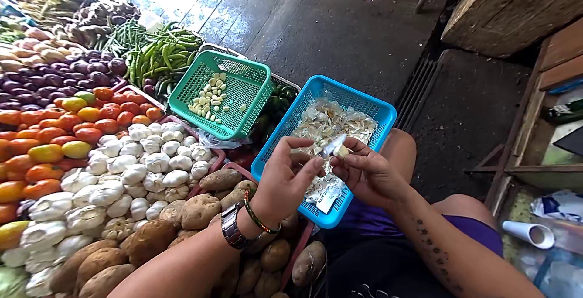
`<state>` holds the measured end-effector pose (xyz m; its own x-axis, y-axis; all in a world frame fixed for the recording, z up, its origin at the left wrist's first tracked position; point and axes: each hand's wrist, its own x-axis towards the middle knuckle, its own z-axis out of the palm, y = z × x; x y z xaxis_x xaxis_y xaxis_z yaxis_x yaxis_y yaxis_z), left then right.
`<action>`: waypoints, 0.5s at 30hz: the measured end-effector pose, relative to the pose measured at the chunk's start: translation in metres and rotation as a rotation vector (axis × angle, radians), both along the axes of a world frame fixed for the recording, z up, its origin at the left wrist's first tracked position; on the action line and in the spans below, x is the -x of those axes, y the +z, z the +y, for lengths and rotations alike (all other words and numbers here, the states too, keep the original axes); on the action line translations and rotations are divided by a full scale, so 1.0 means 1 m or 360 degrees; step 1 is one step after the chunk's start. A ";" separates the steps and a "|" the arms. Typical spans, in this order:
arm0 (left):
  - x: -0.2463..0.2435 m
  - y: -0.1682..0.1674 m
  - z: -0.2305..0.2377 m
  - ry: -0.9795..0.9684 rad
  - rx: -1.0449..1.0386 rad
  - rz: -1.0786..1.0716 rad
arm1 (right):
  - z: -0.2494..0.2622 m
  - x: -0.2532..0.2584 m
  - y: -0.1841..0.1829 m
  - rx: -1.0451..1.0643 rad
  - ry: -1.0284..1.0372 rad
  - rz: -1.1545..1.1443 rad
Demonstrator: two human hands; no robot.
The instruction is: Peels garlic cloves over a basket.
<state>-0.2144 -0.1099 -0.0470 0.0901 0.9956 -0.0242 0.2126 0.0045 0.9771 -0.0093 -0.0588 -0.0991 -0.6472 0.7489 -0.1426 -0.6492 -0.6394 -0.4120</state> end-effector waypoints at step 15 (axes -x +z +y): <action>-0.002 -0.007 -0.006 -0.0147 -0.0557 0.0561 | -0.007 0.005 -0.002 0.0058 0.0044 0.0131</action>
